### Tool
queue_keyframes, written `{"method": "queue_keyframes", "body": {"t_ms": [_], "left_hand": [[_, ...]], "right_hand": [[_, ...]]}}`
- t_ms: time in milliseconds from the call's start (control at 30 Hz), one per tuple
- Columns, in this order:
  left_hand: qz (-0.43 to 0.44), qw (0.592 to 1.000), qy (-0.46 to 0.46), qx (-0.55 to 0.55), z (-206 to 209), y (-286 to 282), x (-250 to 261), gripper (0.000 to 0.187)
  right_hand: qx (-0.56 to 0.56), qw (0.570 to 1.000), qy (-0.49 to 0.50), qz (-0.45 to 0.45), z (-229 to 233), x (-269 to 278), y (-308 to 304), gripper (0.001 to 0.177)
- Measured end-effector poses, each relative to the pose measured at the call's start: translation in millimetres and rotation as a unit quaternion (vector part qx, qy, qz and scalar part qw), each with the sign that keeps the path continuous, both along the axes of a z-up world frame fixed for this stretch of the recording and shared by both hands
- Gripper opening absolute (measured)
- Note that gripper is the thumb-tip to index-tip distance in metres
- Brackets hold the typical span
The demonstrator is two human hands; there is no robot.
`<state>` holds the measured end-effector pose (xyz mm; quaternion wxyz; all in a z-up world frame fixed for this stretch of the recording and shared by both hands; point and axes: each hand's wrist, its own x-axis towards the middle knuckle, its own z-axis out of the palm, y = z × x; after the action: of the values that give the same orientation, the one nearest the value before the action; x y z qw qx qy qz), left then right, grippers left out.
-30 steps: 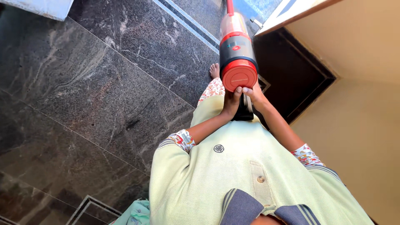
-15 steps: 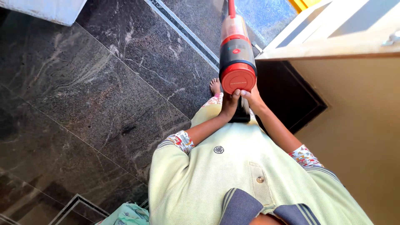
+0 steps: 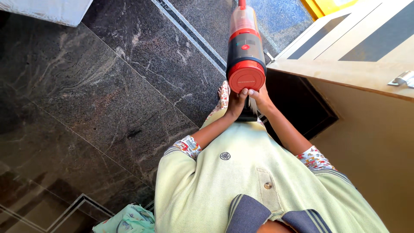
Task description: The person vacuums the floor using a vacuum cleaner while walking across different rooms.
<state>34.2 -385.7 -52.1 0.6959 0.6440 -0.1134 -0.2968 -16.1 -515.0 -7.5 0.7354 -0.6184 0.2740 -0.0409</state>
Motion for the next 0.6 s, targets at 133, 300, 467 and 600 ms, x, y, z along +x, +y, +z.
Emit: {"method": "queue_keyframes", "body": {"t_ms": [133, 300, 467, 600], "left_hand": [[-0.008, 1.0, 0.004, -0.008, 14.7, -9.2, 12.2, 0.063], [-0.028, 1.0, -0.001, 0.003, 40.3, -17.6, 16.0, 0.069], [-0.044, 0.992, -0.101, 0.054, 56.2, -30.1, 3.2, 0.107], [-0.052, 0.991, -0.083, 0.09, 70.1, -42.3, -25.2, 0.128]], "right_hand": [[0.031, 0.999, -0.009, -0.005, 2.8, 1.5, -6.0, 0.099], [0.077, 0.996, -0.046, -0.008, -8.5, -8.5, -11.1, 0.092], [0.204, 0.974, -0.084, -0.044, -36.0, -46.1, -12.7, 0.097], [0.245, 0.962, -0.104, -0.055, -40.9, -75.6, -23.5, 0.09]]}}
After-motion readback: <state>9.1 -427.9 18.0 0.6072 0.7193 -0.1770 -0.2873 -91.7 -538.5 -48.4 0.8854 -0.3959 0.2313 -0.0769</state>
